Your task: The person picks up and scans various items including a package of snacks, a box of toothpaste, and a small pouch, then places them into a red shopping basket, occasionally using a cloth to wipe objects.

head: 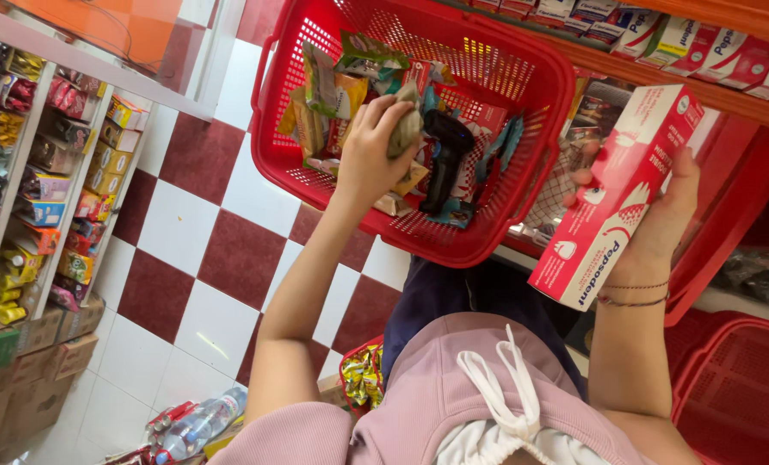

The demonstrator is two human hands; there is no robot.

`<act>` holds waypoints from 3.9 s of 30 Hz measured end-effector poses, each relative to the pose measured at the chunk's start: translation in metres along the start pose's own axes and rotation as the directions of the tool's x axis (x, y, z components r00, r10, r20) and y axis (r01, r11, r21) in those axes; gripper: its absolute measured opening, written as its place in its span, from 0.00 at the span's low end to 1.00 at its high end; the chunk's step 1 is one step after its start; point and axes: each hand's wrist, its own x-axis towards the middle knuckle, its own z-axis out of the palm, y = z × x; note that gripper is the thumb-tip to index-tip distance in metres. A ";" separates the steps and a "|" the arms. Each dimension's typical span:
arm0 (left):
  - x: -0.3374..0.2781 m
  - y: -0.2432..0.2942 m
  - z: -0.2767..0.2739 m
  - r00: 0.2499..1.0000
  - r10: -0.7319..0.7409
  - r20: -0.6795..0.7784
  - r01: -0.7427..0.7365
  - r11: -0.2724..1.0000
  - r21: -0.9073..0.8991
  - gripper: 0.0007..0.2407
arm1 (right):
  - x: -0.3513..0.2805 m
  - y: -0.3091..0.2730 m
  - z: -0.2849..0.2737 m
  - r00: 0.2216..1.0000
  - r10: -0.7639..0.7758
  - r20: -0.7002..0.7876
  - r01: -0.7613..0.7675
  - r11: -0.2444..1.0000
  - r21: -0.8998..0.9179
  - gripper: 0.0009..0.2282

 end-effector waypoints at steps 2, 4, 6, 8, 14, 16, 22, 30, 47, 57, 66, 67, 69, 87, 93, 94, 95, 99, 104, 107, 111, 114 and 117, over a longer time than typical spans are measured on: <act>0.011 -0.037 0.018 0.995 0.035 0.094 -0.046 0.992 0.116 0.21 | -0.006 0.008 0.000 1.000 0.004 0.006 -0.005 0.998 0.062 0.26; 0.014 -0.065 0.044 0.958 0.049 0.283 -0.146 0.931 0.334 0.23 | -0.010 0.014 0.002 1.000 0.005 0.011 -0.007 0.993 0.122 0.27; 0.013 -0.081 0.064 0.941 0.044 0.335 -0.172 0.916 0.364 0.23 | -0.011 0.019 0.006 0.997 0.068 -0.045 -0.065 0.995 0.074 0.28; 0.013 -0.084 0.075 0.924 0.032 0.380 -0.193 0.899 0.394 0.23 | -0.012 0.028 0.009 0.998 0.061 -0.006 -0.061 0.998 0.006 0.27; 0.029 -0.018 0.043 0.977 0.191 0.099 -0.215 0.856 0.471 0.30 | -0.011 0.048 0.008 0.996 0.091 -0.001 -0.091 0.994 -0.053 0.26; 0.011 0.029 0.023 0.990 0.077 0.114 -0.101 0.970 0.220 0.21 | -0.012 0.044 0.001 0.997 0.082 0.002 -0.082 0.996 -0.021 0.26; -0.079 0.157 0.042 0.958 0.101 0.267 0.024 0.904 -0.426 0.07 | -0.036 0.001 -0.057 0.992 -0.107 -0.066 0.104 0.994 -0.041 0.21; -0.086 0.128 0.227 0.975 -0.090 0.204 0.132 0.970 -0.205 0.29 | -0.077 -0.045 -0.131 0.956 -0.228 -0.184 0.224 0.974 -0.044 0.17; -0.056 0.266 0.162 0.959 0.022 0.281 0.181 0.716 -0.674 0.30 | -0.085 -0.018 -0.156 0.926 -0.376 0.030 0.345 0.814 -0.468 0.25; -0.062 0.275 0.161 0.987 0.151 0.051 -0.101 0.837 -0.538 0.21 | -0.064 -0.010 -0.161 0.938 -0.342 0.053 0.343 0.903 -0.256 0.28; -0.053 0.259 0.157 0.816 0.573 0.069 -0.456 0.714 -0.532 0.20 | -0.075 -0.063 -0.114 0.947 -0.286 0.149 0.322 0.869 -0.375 0.25; -0.039 0.260 0.158 0.821 0.570 0.022 -0.477 0.707 -0.521 0.21 | -0.075 -0.057 -0.114 0.950 -0.274 0.149 0.312 0.861 -0.402 0.25; -0.018 0.258 0.154 0.885 0.462 -0.049 -0.428 0.769 -0.475 0.21 | -0.076 -0.047 -0.116 0.963 -0.242 0.116 0.268 0.865 -0.424 0.25; 0.023 0.247 0.149 0.944 -0.272 0.185 0.255 0.249 -0.934 0.12 | -0.052 -0.036 -0.113 0.987 -0.083 0.138 0.139 0.873 -0.468 0.23; 0.010 0.254 0.163 0.895 -0.441 -0.070 0.099 0.350 -0.932 0.09 | -0.065 -0.026 -0.102 0.791 -0.331 0.515 0.576 0.116 -0.809 0.24; 0.005 0.254 0.162 0.894 -0.442 -0.073 0.098 0.351 -0.931 0.09 | -0.057 -0.017 -0.116 0.790 -0.329 0.517 0.578 0.116 -0.808 0.24; -0.001 0.256 0.161 0.930 -0.332 -0.156 0.046 0.529 -0.847 0.17 | -0.048 -0.008 -0.131 0.915 -0.301 0.268 0.394 0.526 -0.753 0.23; -0.033 0.265 0.153 0.993 0.025 -0.112 -0.091 0.768 -0.633 0.23 | -0.017 -0.017 -0.173 0.942 -0.276 0.192 0.327 0.886 -0.330 0.26; -0.077 0.276 0.148 0.988 0.134 -0.080 -0.149 0.655 -0.741 0.29 | -0.028 -0.058 -0.109 0.900 -0.274 0.339 0.191 0.947 0.258 0.26; -0.095 0.284 0.153 0.999 -0.039 -0.027 0.000 0.566 -0.824 0.28 | -0.051 -0.073 -0.065 0.897 -0.287 0.336 0.210 0.946 0.247 0.25; -0.096 0.271 0.149 1.000 -0.010 -0.003 0.004 0.635 -0.772 0.30 | -0.073 -0.074 -0.052 0.907 -0.351 0.231 0.417 0.819 -0.394 0.22; -0.095 0.275 0.143 0.988 0.143 0.052 -0.072 0.743 -0.665 0.28 | -0.066 -0.072 -0.077 0.928 -0.363 -0.083 0.280 0.827 -0.487 0.18; -0.072 0.274 0.142 0.991 0.130 -0.019 -0.106 0.711 -0.695 0.26 | -0.068 -0.051 -0.102 0.912 -0.397 0.098 0.366 0.686 -0.629 0.18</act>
